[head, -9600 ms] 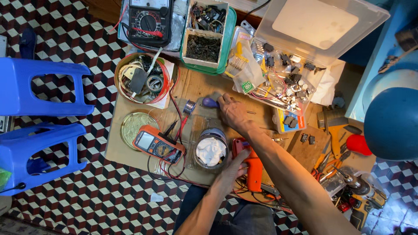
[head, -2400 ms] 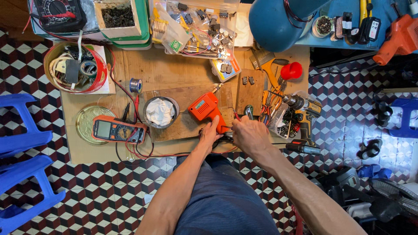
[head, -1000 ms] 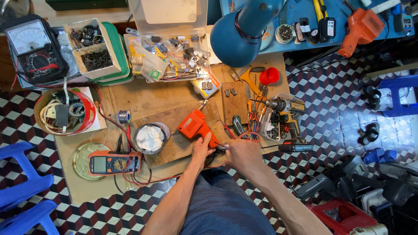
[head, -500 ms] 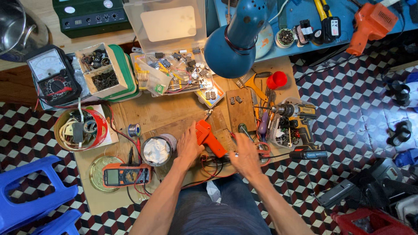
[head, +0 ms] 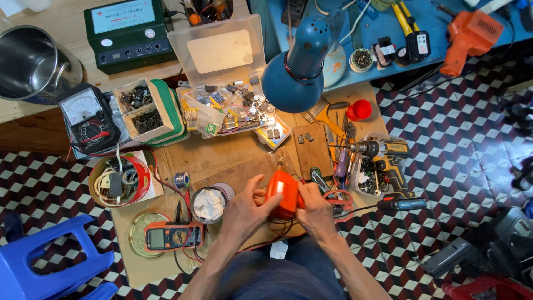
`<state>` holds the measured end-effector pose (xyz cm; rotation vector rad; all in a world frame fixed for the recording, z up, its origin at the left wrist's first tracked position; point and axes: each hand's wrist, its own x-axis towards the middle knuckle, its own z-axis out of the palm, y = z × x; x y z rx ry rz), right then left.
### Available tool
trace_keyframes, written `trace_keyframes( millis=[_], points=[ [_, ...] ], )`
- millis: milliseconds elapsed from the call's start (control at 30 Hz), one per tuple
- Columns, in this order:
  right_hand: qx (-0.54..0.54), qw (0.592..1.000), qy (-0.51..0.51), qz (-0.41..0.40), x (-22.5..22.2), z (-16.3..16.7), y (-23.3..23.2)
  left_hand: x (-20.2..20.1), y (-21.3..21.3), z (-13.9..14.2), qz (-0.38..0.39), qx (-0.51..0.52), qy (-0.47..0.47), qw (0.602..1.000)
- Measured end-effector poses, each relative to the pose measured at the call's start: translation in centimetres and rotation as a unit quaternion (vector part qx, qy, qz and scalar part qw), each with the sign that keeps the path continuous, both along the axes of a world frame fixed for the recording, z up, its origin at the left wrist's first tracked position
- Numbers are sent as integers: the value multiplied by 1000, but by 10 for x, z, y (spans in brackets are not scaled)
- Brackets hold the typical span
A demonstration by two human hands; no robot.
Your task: The person uses an orange heat gun to apply heat to small components and a small container of parts on a cluttered workbench. They repeatedly aim the heat gun at the items, pause, and reposition the tool while handling the components with their other hand.
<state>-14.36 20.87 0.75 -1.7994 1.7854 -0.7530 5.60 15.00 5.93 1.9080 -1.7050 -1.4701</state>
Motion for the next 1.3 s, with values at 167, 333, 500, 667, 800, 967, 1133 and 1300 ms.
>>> trace_keyframes(
  millis=[167, 333, 500, 667, 800, 967, 1133, 1300],
  points=[
    [114, 962, -239, -70, -15, 45, 13, 55, 6, 12, 145, 17, 181, 973],
    [161, 843, -466, -216, 7, 79, 14, 67, 34, -37, 68, -28, 139, 987],
    [183, 826, -467, -259, 30, 105, 11, 62, 64, -68, -6, -30, 104, 994],
    [186, 832, -439, -282, 35, 116, 35, 70, 74, -69, -100, -27, 73, 992],
    [186, 833, -424, -303, 17, 132, 77, 77, 73, -57, -160, -65, 2, 985],
    [167, 852, -299, -395, -75, 149, 152, 65, 79, -49, -207, -21, -67, 976],
    [130, 820, -115, -546, -218, 178, 226, 31, 96, -41, -213, -10, -118, 970],
    [-263, 832, -97, -478, -343, 224, 231, -56, 100, -17, -177, -34, -52, 982]
  ],
)
